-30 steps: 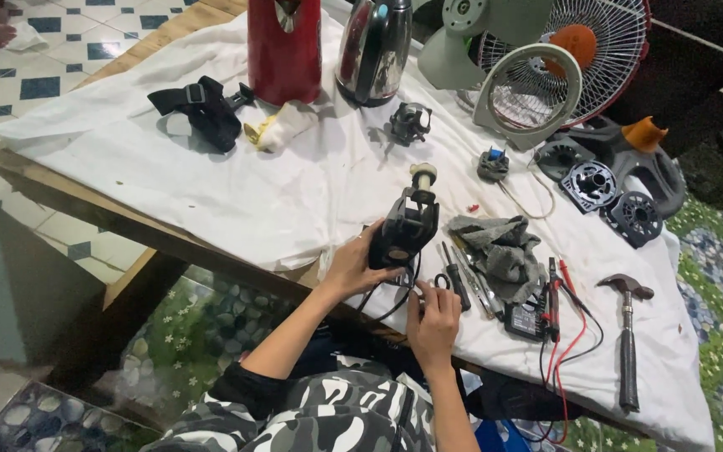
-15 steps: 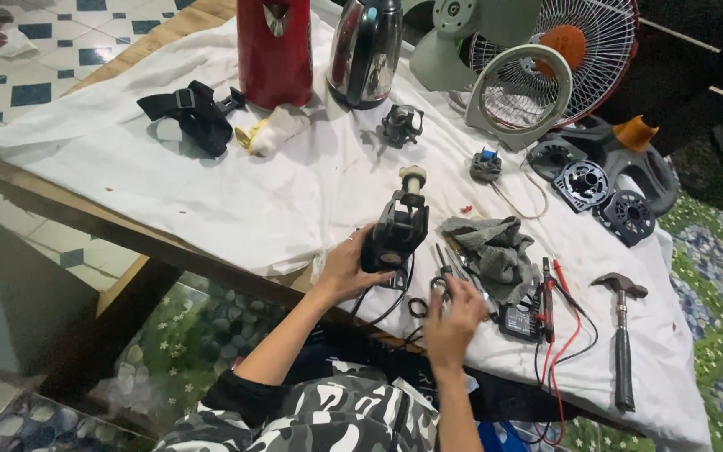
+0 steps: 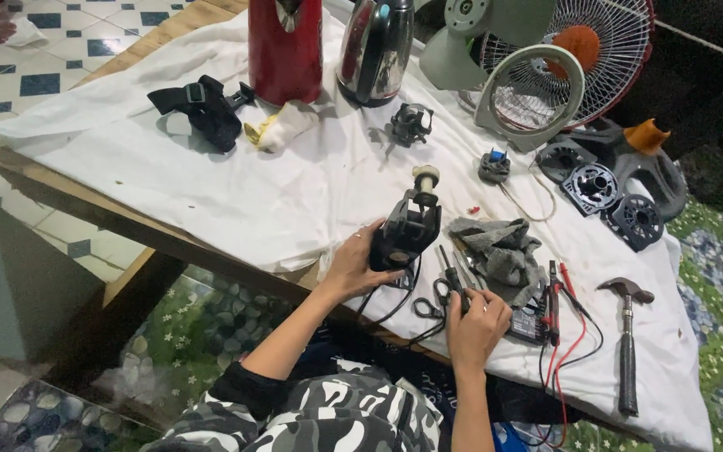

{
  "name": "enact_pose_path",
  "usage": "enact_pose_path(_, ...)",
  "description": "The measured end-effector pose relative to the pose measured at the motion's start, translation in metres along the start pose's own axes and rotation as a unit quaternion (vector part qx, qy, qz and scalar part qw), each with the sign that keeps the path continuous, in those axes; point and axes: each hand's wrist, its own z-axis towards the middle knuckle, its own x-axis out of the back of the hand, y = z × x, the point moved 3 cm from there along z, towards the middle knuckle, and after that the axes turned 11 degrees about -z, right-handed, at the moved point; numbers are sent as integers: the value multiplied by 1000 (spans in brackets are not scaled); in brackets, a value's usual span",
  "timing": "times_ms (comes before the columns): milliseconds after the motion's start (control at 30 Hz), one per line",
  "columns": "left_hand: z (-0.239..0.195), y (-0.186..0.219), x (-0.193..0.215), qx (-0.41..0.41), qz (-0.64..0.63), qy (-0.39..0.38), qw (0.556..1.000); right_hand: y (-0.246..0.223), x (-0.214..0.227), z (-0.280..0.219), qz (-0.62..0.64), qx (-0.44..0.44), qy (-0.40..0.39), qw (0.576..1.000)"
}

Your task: The person repairs a small electrical device, likely a fan motor, by using a screwdriver to adjust internal components and a cloth to wipe the exterior. They then use pliers to manipulate wires and parts of the device.

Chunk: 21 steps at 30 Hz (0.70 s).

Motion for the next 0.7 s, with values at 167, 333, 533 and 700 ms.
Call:
enact_pose_path(167, 0, 3, 5, -15, 20, -32, 999, -10, 20, 6, 40, 2, 45, 998)
enact_pose_path(333, -2, 9, 2, -9, 2, -64, 998, -1, 11, -1, 162, -90, 21, 982)
enact_pose_path(533, 4, -25, -5, 22, -23, -85, 996, 2, 25, -19, 285, -218, 36, 933)
enact_pose_path(700, 0, -12, 3, -9, -36, -111, 993, -18, 54, -50, 325, -64, 66, 941)
